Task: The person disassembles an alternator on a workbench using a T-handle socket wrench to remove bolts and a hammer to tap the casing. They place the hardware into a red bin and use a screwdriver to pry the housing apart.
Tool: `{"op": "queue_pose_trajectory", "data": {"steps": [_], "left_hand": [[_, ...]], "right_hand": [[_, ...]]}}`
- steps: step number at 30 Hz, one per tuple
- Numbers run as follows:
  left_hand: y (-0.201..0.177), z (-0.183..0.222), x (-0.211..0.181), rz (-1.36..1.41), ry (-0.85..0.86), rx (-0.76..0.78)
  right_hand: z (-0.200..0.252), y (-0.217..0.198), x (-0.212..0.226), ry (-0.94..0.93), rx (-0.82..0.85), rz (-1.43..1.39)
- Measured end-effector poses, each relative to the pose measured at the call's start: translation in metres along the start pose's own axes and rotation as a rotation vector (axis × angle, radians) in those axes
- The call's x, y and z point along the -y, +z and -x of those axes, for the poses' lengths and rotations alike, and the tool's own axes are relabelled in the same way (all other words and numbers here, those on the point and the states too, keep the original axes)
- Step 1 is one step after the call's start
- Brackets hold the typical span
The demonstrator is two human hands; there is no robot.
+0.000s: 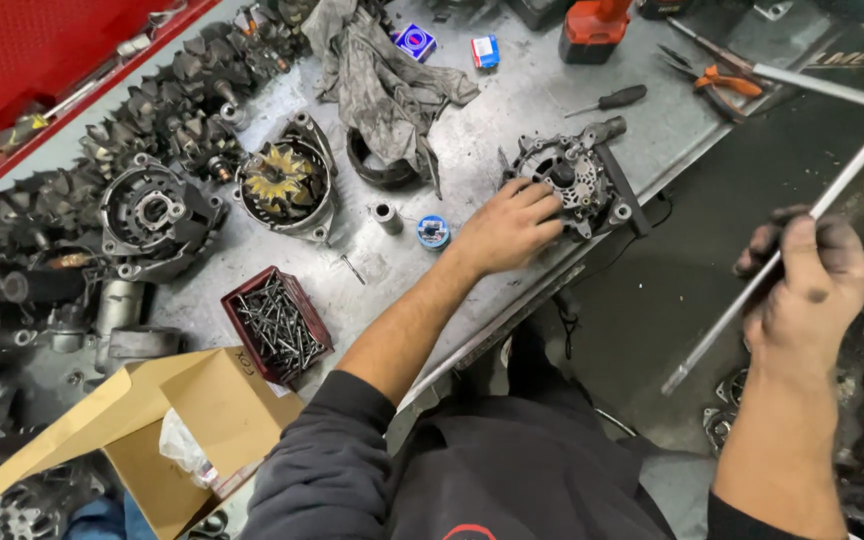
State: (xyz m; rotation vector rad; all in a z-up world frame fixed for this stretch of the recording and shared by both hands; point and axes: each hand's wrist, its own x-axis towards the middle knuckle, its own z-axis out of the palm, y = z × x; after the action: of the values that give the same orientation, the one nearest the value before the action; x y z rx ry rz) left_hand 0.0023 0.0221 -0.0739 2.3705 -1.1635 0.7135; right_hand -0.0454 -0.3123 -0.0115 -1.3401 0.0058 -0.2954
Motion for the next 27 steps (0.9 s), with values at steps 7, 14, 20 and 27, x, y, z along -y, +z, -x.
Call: {"op": "queue_pose_trajectory", "data": {"steps": [7, 14, 20, 27], "left_hand": [[-0.001, -0.012, 0.001, 0.082, -0.085, 0.095], [0.001, -0.006, 0.007, 0.064, -0.001, 0.049], [0.004, -0.011, -0.001, 0.010, -0.056, 0.056], [-0.009, -0.002, 0.011, 0.138, -0.054, 0.116]], "right_hand": [[0.001, 0.026, 0.008, 0.049, 0.069, -0.178], [-0.001, 0.048, 0.014, 0.147, 0.157, -0.208], [-0.003, 0.050, 0.012, 0.192, 0.152, -0.226], [-0.010, 0.040, -0.003, 0.189, 0.094, -0.098]]}}
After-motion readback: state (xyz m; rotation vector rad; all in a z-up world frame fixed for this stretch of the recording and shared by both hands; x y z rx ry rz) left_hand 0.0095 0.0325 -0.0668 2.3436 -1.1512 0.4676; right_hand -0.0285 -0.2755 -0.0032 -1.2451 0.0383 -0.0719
